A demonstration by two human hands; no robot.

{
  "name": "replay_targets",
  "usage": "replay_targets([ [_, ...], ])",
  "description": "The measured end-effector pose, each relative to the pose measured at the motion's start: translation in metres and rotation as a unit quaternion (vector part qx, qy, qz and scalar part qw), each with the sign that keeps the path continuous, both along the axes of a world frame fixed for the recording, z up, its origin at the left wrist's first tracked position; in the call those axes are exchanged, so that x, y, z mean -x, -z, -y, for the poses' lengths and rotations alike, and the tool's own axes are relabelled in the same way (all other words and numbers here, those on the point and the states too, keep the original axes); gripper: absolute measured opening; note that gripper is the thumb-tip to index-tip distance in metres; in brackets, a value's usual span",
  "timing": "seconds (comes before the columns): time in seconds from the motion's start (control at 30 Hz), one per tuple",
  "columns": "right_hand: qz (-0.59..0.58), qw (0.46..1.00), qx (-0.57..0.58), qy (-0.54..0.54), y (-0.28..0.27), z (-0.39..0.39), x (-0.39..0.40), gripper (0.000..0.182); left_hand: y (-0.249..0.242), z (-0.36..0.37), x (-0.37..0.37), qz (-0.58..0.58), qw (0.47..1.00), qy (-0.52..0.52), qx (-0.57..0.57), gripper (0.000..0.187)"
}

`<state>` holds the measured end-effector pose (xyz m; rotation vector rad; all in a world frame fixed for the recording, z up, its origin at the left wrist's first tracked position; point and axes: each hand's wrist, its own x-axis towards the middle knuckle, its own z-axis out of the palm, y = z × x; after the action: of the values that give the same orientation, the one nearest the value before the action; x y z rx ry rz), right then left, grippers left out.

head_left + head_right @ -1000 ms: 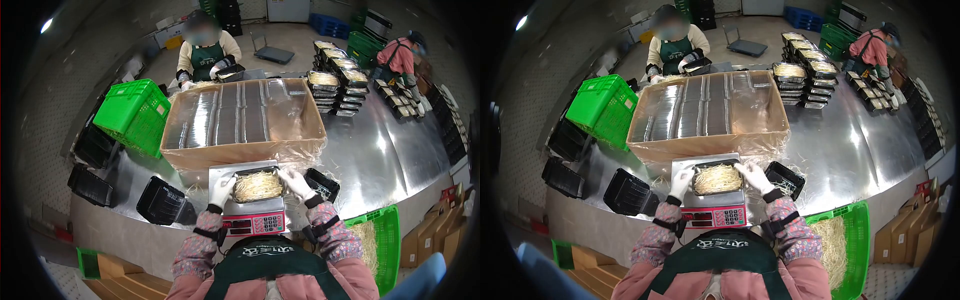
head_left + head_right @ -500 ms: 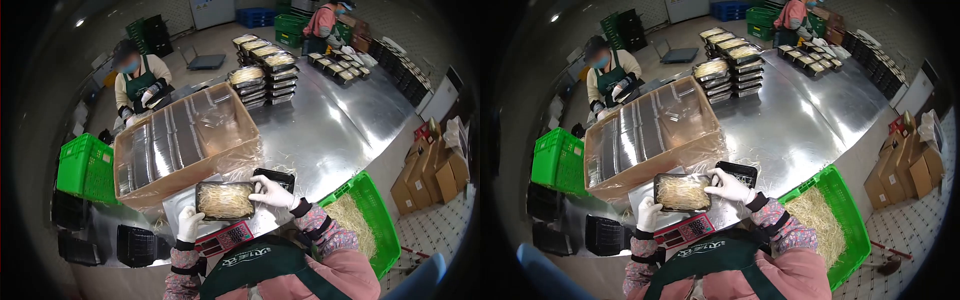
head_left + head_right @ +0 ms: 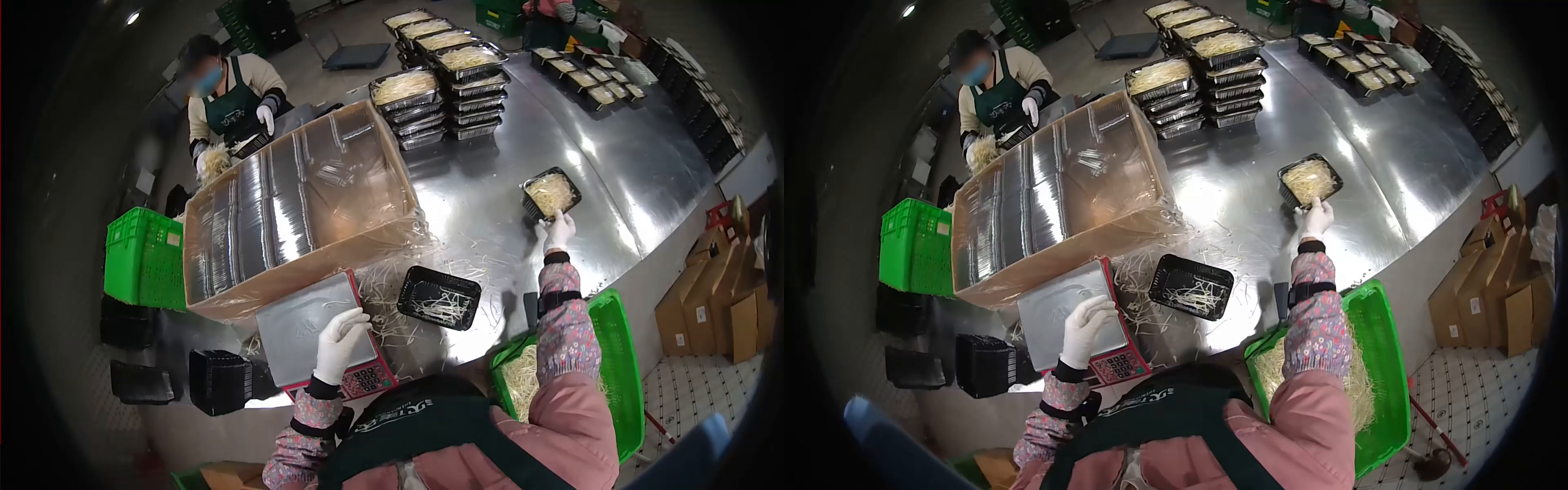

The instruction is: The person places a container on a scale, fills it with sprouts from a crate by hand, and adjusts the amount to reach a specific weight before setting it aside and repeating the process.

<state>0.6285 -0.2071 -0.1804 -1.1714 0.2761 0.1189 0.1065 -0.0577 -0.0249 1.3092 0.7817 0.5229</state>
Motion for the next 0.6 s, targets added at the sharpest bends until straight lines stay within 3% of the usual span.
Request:
replay_targets([
  [0.03,-0.008,0.999,0.0,-0.033,0.047,-0.001,-0.041,0.034,0.001,0.003,0.0,-0.032,0.998,0.001,-0.05,0.034],
  [0.07,-0.023,0.996,0.085,-0.022,0.06,-0.007,-0.053,0.041,0.001,0.007,-0.001,-0.064,0.995,0.01,-0.078,0.037],
  [0.1,-0.027,0.996,0.066,-0.048,0.069,-0.009,-0.068,0.045,0.0,0.01,-0.004,-0.072,0.995,0.005,-0.075,0.037],
  [0.2,-0.017,0.997,0.027,-0.067,0.054,-0.025,-0.084,0.055,0.004,0.016,-0.019,-0.201,0.936,0.102,-0.27,0.046],
  [0.23,-0.009,0.998,-0.011,-0.059,0.038,-0.028,-0.078,0.06,0.005,0.019,-0.026,-0.207,0.936,0.106,-0.264,0.046],
  [0.3,-0.008,0.988,0.01,-0.157,0.027,-0.024,-0.082,0.072,0.009,0.023,-0.047,-0.191,0.88,0.193,-0.39,0.043],
  [0.33,-0.032,0.991,0.052,-0.115,0.021,-0.028,-0.072,0.073,0.021,0.024,-0.055,-0.196,0.857,0.233,-0.415,0.042],
  [0.37,0.002,0.983,0.082,-0.163,0.017,-0.024,-0.065,0.072,0.032,0.025,-0.062,-0.207,0.831,0.268,-0.442,0.046],
  [0.5,0.028,0.983,0.014,-0.18,-0.02,0.003,-0.019,0.066,0.063,0.028,-0.099,-0.249,0.731,0.348,-0.531,0.059],
  [0.6,0.056,0.98,-0.031,-0.186,-0.083,0.02,0.039,0.054,0.088,0.031,-0.121,-0.288,0.683,0.403,-0.537,0.065],
])
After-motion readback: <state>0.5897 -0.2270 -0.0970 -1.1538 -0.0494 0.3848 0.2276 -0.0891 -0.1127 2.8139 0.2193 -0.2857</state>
